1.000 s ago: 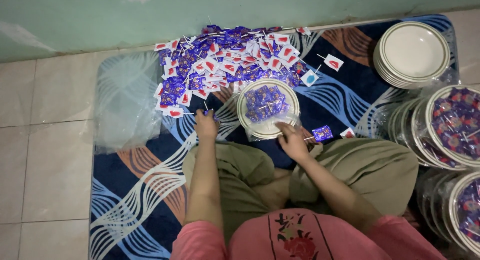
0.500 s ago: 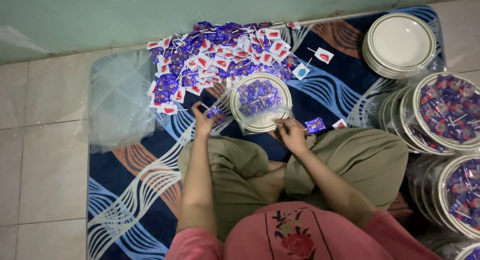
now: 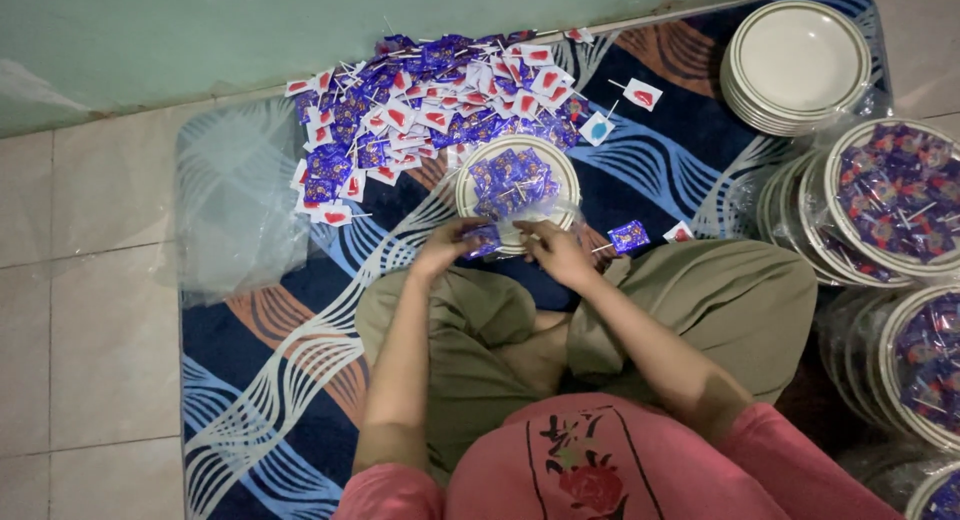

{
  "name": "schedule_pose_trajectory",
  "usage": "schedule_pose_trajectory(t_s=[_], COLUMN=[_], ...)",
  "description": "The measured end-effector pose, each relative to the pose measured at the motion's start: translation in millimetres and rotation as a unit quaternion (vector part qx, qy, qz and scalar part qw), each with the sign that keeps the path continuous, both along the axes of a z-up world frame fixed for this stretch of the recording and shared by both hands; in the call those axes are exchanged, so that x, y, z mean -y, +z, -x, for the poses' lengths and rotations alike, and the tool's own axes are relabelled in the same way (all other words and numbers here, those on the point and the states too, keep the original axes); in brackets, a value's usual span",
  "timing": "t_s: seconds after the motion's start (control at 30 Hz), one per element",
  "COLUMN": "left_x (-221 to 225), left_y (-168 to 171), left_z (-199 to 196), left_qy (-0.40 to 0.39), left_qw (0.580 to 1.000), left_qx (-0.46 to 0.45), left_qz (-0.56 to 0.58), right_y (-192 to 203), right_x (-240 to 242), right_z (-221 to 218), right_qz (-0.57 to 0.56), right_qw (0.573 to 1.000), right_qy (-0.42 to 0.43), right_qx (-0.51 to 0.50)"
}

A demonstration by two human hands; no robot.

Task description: The person places small packets onto a paper plate and then slides the plate into a plastic bag.

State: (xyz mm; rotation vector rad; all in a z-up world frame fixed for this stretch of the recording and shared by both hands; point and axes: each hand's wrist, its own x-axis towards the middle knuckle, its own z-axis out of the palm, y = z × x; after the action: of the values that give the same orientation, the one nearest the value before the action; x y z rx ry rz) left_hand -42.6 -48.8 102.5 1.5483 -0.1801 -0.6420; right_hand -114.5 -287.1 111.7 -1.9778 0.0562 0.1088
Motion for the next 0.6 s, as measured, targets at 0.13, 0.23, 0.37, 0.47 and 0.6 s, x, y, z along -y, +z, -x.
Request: schedule_pose_trajectory(t_s=[0.13, 0.23, 0.37, 0.47, 0.6], left_x=[10.2, 8.3, -14.2, -20.2, -46.5], left_y=[-11.7, -50.6, -128.1, -113.6, -127.2], left_z=[-2.0, -10.7, -35.0, -40.7, -61.6], left_qy=[-0.023, -0.023, 0.080, 0.137, 0.224], left_qw=[0.999, 0.995, 0.989, 0.971, 0.936], left_qx=[-0.007, -0.017, 0.018, 0.043, 0.081], left_qz=[-0.028, -0.092, -0.123, -0.191, -0.259], right_y=[-49.3, -71.6, -89.4, -120.8, -117.6], right_x=[-8.1, -3.4, 25.8, 53.0, 55.8], right_z=[-8.3, -7.1, -6.2, -8.1, -6.4], right_qz=[0.119, 0.234, 0.219, 0.234, 0.146], right_qw=[0.990, 0.967, 0.969, 0.958, 0.980], right_qy=[0.057, 0.078, 0.041, 0.011, -0.008], right_qx=[-0.049, -0.059, -0.107, -0.166, -0.137])
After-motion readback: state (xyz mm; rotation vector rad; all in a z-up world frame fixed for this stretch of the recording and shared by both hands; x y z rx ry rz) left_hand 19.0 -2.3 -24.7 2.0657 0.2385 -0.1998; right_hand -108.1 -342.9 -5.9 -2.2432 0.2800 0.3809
